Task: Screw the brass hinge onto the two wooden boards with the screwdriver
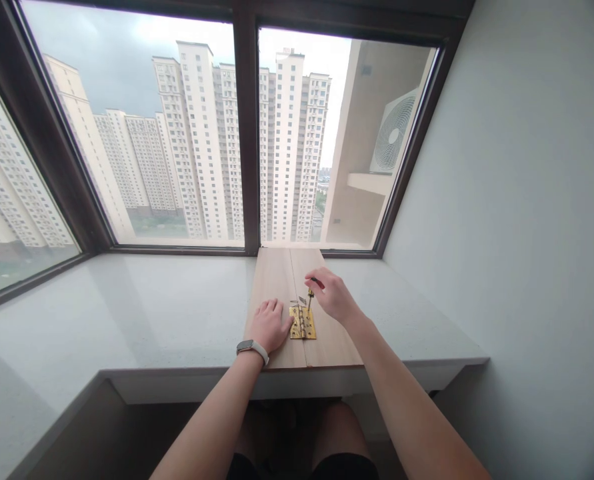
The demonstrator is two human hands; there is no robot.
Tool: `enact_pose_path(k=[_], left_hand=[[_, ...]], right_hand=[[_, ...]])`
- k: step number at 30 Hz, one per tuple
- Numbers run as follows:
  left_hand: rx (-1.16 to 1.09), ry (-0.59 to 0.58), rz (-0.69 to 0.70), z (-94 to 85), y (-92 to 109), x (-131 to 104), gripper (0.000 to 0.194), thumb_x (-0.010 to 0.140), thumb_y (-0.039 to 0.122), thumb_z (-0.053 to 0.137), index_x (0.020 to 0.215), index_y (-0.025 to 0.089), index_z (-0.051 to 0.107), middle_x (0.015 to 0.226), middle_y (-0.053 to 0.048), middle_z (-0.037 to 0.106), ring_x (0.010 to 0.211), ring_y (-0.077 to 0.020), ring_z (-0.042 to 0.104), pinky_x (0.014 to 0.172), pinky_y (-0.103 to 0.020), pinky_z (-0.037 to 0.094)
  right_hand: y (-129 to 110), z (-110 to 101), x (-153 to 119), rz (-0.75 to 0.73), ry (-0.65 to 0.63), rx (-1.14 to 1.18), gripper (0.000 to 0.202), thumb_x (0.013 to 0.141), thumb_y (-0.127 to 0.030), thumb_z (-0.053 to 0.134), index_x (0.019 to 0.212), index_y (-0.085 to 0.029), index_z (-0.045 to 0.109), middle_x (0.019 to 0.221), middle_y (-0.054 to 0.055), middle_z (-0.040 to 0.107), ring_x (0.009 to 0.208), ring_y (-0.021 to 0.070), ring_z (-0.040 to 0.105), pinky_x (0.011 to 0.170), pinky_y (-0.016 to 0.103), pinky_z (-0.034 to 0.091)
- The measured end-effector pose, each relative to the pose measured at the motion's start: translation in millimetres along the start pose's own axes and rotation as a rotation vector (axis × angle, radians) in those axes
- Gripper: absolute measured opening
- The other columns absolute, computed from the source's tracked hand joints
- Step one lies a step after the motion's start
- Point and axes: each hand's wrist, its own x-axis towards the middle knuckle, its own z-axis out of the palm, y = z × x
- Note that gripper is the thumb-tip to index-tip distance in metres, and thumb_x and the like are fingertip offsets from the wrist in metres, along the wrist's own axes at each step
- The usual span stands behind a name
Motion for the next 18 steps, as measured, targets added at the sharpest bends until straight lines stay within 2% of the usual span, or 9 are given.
enact_pose_path(k=[3, 7, 12, 18], left_hand=[[-0.009, -0.012, -0.007, -1.3, 1, 0, 0.060, 0.103, 0.062, 0.041, 0.141, 0.020, 0.059, 0.154, -0.015, 0.051, 0.143, -0.0344, 0.041, 0.119, -0.049, 0.030], [-0.004, -0.006, -0.001, -0.5, 0, 0, 0.061, 0.103, 0.062, 0.041, 0.140, 0.018, 0.059, 0.154, -0.016, 0.051, 0.143, -0.0342, 0.040, 0.118, -0.049, 0.031], [0.008, 0.017, 0.005, 2.1, -2, 0, 0.060, 0.103, 0.063, 0.041, 0.139, 0.019, 0.059, 0.152, -0.015, 0.053, 0.142, -0.0329, 0.042, 0.118, -0.047, 0.032], [0.005, 0.017, 0.013, 1.1, -2, 0, 0.059, 0.103, 0.063, 0.040, 0.138, 0.020, 0.060, 0.151, -0.015, 0.054, 0.141, -0.0324, 0.043, 0.117, -0.045, 0.033]], right_hand=[[-9, -15, 4, -0.005, -0.135, -0.176, 0.017, 0.103, -0.019, 0.053, 0.103, -0.022, 0.070, 0.105, 0.006, 0.069, 0.090, 0.0189, 0.063, 0.086, 0.031, 0.046], [-14, -24, 9, -0.005, -0.238, -0.313, 0.018, 0.100, -0.009, 0.055, 0.104, -0.020, 0.068, 0.104, 0.005, 0.069, 0.087, 0.0170, 0.063, 0.081, 0.028, 0.043], [-20, -24, 15, -0.017, -0.304, -0.431, 0.012, 0.100, -0.013, 0.058, 0.098, -0.020, 0.068, 0.097, 0.006, 0.069, 0.082, 0.0179, 0.062, 0.074, 0.028, 0.040], [-33, -20, 17, 0.009, -0.304, -0.599, 0.016, 0.104, -0.022, 0.053, 0.098, -0.020, 0.068, 0.096, 0.009, 0.068, 0.077, 0.0191, 0.063, 0.069, 0.030, 0.036]])
